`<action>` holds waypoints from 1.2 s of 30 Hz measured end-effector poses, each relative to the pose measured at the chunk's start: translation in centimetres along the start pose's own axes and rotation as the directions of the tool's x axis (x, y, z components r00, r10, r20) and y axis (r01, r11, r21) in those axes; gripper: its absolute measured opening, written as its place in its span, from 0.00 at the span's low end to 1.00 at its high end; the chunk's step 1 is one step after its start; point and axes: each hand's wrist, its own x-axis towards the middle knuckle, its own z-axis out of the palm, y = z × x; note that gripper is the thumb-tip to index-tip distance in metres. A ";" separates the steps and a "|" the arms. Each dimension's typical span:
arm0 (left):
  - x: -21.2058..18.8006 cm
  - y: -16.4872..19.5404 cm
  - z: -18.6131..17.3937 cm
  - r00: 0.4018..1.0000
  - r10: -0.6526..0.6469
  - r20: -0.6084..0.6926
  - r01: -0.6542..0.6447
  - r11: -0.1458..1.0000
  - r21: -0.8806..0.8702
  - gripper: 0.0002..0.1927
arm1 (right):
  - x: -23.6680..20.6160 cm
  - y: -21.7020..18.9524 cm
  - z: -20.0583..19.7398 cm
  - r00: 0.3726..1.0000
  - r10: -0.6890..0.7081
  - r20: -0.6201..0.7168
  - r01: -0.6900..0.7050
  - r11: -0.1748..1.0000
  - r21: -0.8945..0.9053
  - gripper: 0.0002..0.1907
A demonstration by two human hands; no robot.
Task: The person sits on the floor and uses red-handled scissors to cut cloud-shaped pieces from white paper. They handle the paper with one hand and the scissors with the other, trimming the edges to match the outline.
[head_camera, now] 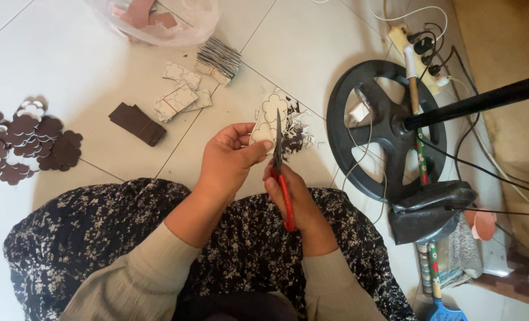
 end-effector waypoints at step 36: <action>0.5 3.2 -1.2 0.980 -0.164 0.115 0.148 0.980 0.133 0.19 | -0.4 0.9 -1.1 0.997 0.080 0.003 -0.080 0.992 -0.101 0.21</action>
